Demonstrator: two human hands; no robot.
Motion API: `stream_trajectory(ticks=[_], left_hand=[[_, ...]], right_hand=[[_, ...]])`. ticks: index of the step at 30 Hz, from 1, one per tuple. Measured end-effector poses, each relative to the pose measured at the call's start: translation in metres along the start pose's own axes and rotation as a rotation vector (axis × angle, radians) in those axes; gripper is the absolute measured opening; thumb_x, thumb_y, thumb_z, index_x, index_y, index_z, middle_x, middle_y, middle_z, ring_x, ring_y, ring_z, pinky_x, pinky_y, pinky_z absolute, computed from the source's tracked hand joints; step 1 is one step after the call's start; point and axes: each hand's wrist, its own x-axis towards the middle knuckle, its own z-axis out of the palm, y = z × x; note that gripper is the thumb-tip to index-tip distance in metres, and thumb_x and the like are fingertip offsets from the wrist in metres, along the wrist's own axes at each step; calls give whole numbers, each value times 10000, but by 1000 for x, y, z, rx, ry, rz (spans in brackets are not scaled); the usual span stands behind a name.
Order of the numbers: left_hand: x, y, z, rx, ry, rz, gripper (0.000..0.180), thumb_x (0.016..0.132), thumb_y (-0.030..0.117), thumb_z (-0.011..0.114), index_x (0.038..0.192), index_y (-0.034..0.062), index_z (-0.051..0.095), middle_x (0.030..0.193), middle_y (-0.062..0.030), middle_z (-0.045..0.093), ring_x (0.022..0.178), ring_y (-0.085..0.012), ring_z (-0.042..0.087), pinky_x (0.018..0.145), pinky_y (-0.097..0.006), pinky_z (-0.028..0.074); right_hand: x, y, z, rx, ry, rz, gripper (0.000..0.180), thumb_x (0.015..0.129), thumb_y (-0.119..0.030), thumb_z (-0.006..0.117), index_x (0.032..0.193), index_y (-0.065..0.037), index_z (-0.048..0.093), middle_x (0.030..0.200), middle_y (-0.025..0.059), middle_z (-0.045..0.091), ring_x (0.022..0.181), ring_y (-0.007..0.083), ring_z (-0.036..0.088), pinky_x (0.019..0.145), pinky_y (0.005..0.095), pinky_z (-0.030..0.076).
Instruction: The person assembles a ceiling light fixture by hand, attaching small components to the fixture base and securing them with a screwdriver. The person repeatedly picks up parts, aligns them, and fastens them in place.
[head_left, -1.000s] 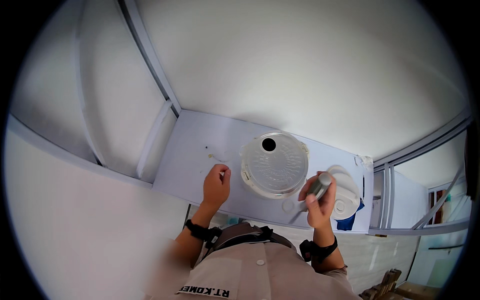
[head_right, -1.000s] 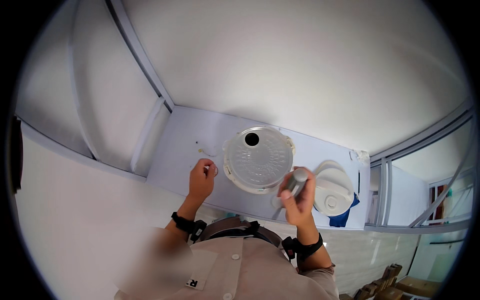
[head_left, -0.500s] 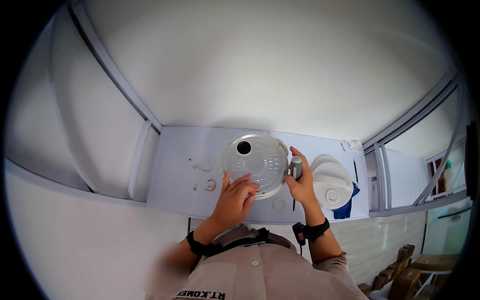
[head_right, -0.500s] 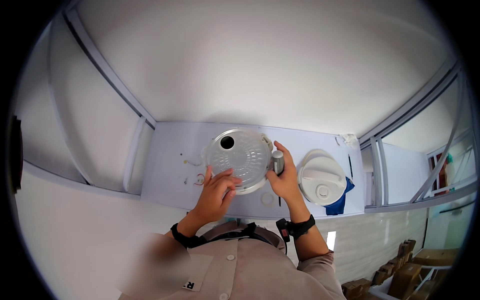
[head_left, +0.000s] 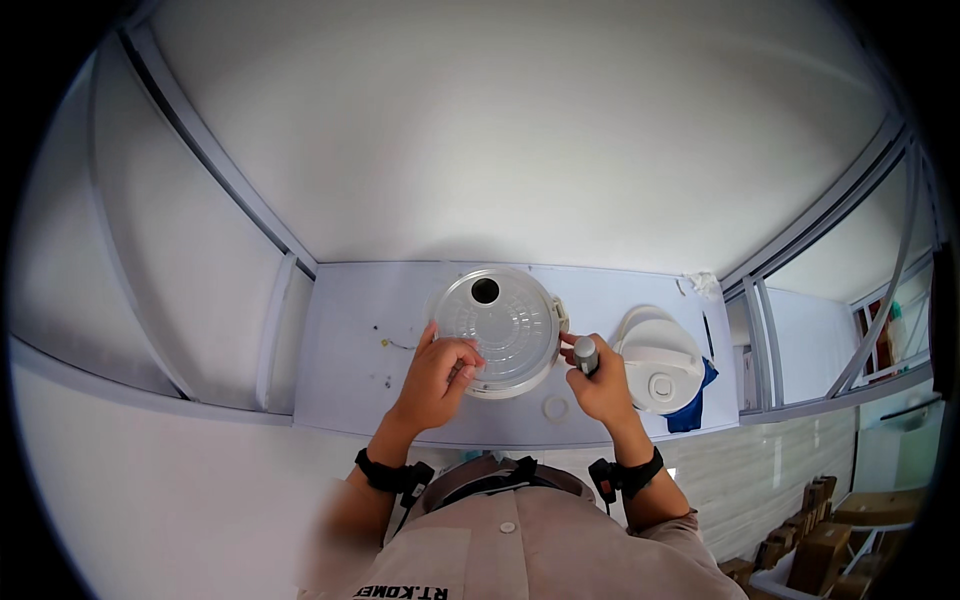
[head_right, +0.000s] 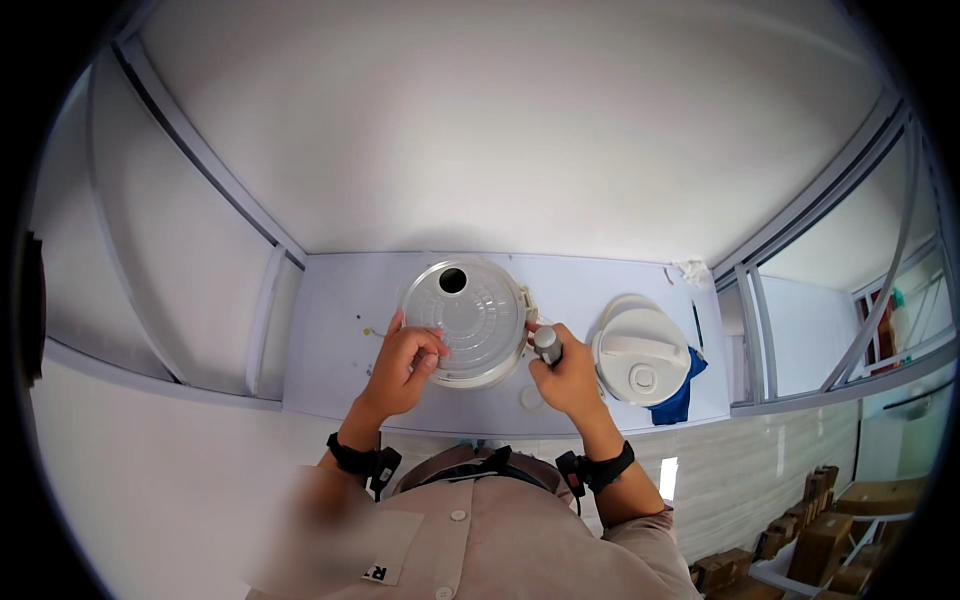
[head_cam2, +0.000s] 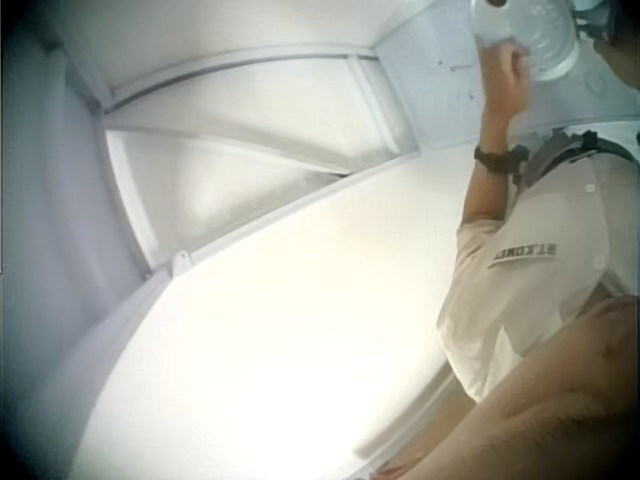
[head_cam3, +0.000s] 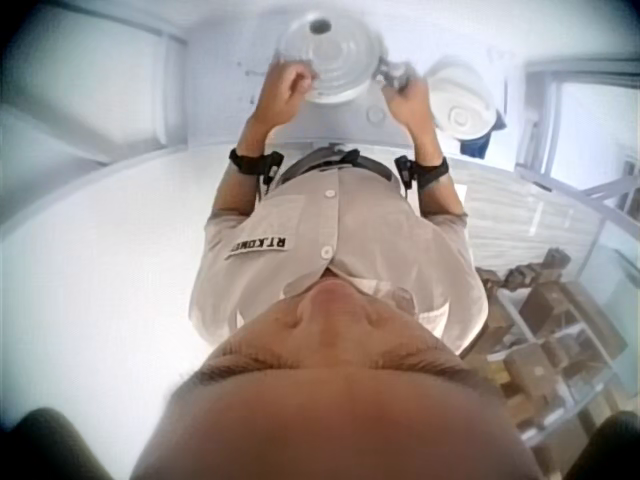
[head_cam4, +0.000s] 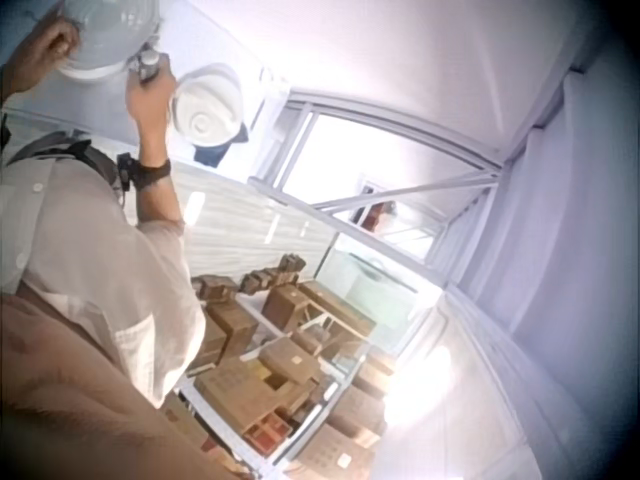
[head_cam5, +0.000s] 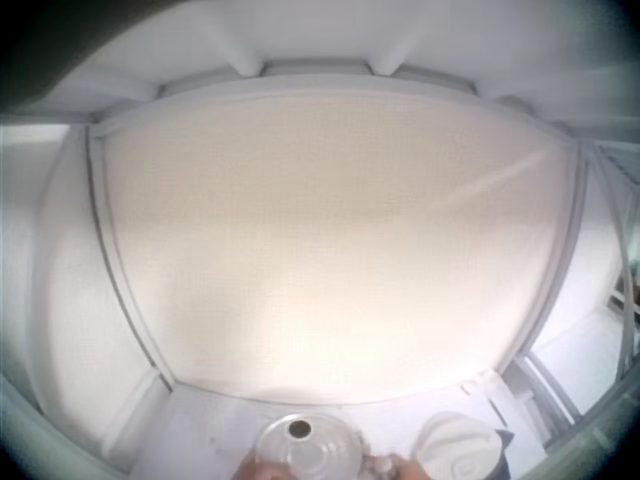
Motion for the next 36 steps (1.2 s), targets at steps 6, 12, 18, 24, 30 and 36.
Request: stream_trajectory(ticks=[6, 12, 18, 24, 30, 36], left_hand=[[14, -1, -12, 119, -16, 44, 43, 990, 66, 603, 985, 104, 621, 962, -41, 724, 1107, -272, 676, 1298, -587, 136], [13, -1, -7, 106, 203, 131, 55, 944, 39, 678, 965, 89, 673, 897, -35, 746, 905, -238, 709, 1264, -559, 281], [11, 37, -2, 62, 169, 218, 80, 894, 26, 766, 947, 81, 741, 909, -62, 784, 867, -231, 742, 1116, -520, 481], [13, 50, 25, 84, 96, 201, 101, 884, 47, 800, 981, 69, 784, 899, -70, 775, 842, -260, 735, 1005, -446, 546], [14, 54, 40, 154, 46, 174, 65, 856, 81, 815, 920, 79, 803, 862, -58, 759, 837, -267, 700, 835, -406, 524], [13, 53, 43, 225, 84, 142, 79, 831, 102, 831, 906, 87, 814, 857, -45, 745, 843, -256, 677, 845, -401, 492]], right_hand=[[-18, -22, 1, -45, -66, 60, 294, 821, 21, 607, 1109, 30, 668, 1102, 185, 777, 924, 245, 786, 822, 365, 597], [-23, -28, -5, -50, -151, 62, 262, 831, 23, 610, 1087, 37, 662, 1144, 172, 777, 923, 237, 786, 803, 362, 599], [-26, -45, -17, 168, -65, -89, 278, 828, -44, 682, 1102, -4, 657, 977, 129, 749, 886, 203, 712, 789, 344, 551], [-22, -73, -35, 237, 30, -246, 315, 866, -154, 748, 1064, -29, 538, 964, 88, 673, 829, 135, 588, 733, 302, 477], [-25, -87, -38, 412, 80, -246, 356, 906, -188, 766, 1072, -36, 490, 949, 128, 668, 833, 144, 587, 744, 311, 478], [-29, -81, -36, 417, 63, -235, 354, 910, -171, 770, 1073, -31, 489, 954, 130, 671, 840, 144, 589, 745, 311, 478]])
